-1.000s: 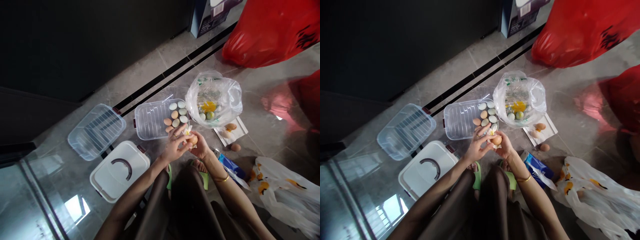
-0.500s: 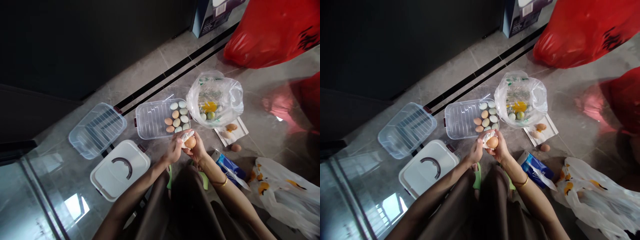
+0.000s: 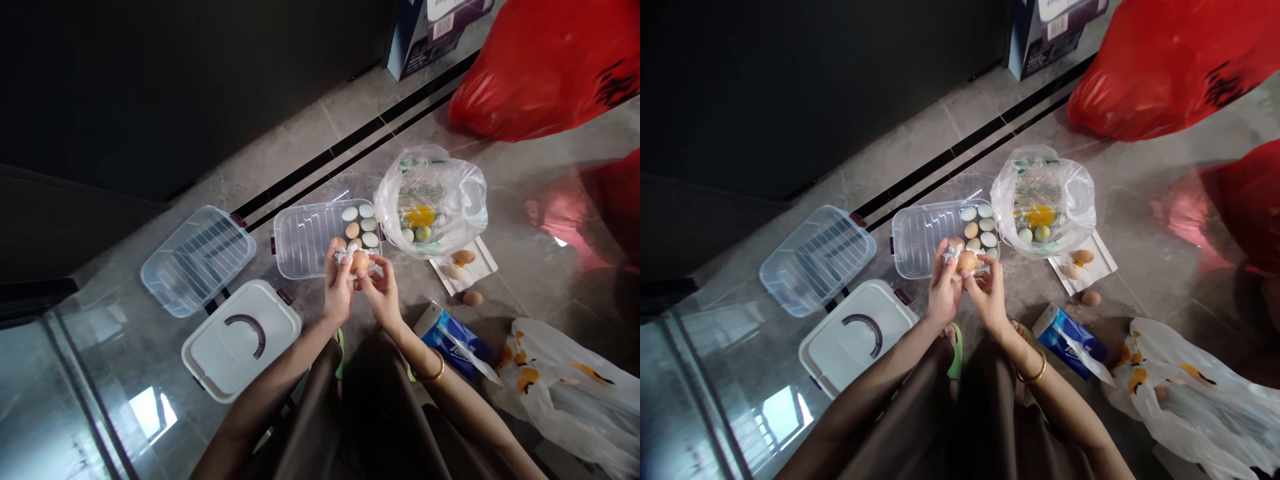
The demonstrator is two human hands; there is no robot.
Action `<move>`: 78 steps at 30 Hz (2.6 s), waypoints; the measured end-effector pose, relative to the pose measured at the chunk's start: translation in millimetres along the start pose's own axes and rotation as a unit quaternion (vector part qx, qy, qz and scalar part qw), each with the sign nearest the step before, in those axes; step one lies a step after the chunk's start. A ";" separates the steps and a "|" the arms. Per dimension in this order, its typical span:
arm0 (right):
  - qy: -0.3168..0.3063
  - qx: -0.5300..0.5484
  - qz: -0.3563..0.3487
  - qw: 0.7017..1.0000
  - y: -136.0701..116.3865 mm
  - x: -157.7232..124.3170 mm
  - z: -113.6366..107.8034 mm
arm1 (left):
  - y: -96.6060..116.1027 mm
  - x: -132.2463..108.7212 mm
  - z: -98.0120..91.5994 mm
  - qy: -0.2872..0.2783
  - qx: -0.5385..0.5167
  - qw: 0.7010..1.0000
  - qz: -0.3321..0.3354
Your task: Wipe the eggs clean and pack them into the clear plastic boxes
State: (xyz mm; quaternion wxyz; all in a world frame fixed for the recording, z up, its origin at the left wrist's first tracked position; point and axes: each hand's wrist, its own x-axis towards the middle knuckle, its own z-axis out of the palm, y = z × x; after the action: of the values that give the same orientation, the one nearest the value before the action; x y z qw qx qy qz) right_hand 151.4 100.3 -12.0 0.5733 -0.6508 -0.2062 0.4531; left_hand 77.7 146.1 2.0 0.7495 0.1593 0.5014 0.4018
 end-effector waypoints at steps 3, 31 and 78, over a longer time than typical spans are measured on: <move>-0.021 -0.200 -0.168 0.965 -4.0 3.3 -10.1 | 11.2 4.9 -1.2 -0.002 -0.040 0.999 0.006; -0.152 -0.116 -0.093 0.977 -0.8 8.7 -37.2 | 8.9 13.3 -15.1 -0.060 -0.026 0.994 -0.093; -0.088 -0.199 -0.086 0.972 -4.6 4.8 -27.9 | 3.0 10.7 -14.0 -0.033 0.130 0.991 0.016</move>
State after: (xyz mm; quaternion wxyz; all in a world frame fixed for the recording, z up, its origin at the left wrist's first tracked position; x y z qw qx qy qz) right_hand 178.1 89.6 -11.3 0.4485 -0.6894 -0.3974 0.4071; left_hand 65.9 153.8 -9.0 0.7318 0.2769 0.5218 0.3398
